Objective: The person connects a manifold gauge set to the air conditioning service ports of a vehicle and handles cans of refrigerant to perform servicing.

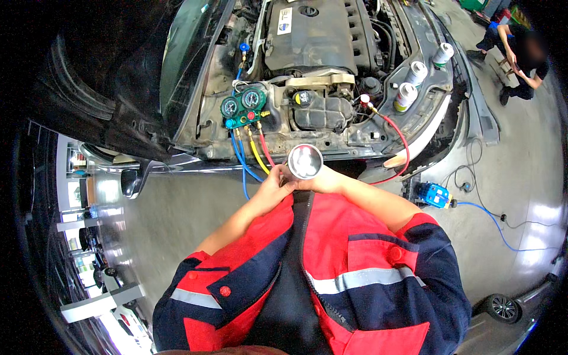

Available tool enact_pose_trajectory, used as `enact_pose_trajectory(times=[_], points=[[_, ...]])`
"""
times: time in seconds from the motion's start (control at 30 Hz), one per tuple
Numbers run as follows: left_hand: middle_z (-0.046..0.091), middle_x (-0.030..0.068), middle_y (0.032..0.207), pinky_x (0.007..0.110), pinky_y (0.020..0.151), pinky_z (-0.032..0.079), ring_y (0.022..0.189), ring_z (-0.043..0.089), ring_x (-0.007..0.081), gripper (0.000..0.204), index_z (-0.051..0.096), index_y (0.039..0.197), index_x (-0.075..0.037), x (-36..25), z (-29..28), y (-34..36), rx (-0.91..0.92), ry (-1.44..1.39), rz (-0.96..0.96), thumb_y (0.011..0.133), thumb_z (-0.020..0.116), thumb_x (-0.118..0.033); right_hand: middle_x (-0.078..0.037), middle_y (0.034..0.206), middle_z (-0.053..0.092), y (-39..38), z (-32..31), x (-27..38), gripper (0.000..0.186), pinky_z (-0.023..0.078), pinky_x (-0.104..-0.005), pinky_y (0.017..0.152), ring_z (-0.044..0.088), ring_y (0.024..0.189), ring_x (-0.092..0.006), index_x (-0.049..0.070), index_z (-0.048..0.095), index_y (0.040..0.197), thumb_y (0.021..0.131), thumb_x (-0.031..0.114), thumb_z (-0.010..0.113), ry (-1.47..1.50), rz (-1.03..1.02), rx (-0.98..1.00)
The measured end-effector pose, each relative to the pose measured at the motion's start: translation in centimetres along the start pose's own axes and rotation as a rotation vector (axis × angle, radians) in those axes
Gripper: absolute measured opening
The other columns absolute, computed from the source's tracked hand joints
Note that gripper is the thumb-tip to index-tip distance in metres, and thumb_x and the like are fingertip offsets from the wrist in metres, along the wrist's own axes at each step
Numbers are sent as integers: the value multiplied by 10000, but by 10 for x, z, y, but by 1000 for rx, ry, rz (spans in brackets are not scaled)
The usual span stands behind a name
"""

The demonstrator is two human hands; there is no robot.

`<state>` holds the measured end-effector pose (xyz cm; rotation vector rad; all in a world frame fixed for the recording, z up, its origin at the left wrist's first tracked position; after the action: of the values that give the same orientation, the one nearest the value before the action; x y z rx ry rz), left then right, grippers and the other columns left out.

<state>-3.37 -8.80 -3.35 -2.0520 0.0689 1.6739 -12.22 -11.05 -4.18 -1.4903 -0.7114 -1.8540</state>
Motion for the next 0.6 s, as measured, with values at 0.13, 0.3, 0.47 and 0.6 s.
enact_pose_trajectory(times=[0.13, 0.3, 0.47, 0.6], points=[[610, 93, 1076, 317, 902, 474, 1016, 583, 164, 426, 484, 1192, 28, -2, -2, 9, 7, 86, -40, 927, 659, -257, -75, 1206, 626, 1, -12, 5, 469, 434, -320, 987, 565, 1116, -154, 47, 585, 1249, 812, 146, 723, -93, -26, -77], [630, 86, 1047, 297, 870, 478, 966, 590, 144, 331, 555, 1130, 24, 2, 1, 10, 14, 99, -89, 898, 674, -178, -67, 1191, 637, -9, -29, -17, 569, 442, -330, 984, 581, 1109, -163, 46, 566, 1268, 754, 176, 773, -64, 30, -170], [643, 75, 1025, 282, 854, 479, 954, 599, 137, 269, 571, 1114, 26, -15, 0, 0, 26, -29, -101, 864, 624, -58, -81, 1274, 575, -14, -25, 28, 782, 411, -336, 1021, 529, 1177, -168, 30, 464, 1351, 680, 194, 831, -30, -8, -150], [648, 67, 1009, 273, 801, 483, 918, 601, 130, 267, 577, 1111, 37, -3, 3, 0, 17, 28, -315, 846, 577, 10, -131, 1295, 546, -11, -14, 87, 814, 382, -353, 1049, 520, 1202, -233, 13, 444, 1336, 652, 212, 837, -150, -45, -111]])
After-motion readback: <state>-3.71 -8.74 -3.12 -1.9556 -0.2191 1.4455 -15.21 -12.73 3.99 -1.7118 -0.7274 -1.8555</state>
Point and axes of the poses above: each hand's wrist, its own y-axis towards the middle knuckle, its own z-axis out of the palm, x = y × z, the point moved 10 cm from there along y, towards the middle knuckle
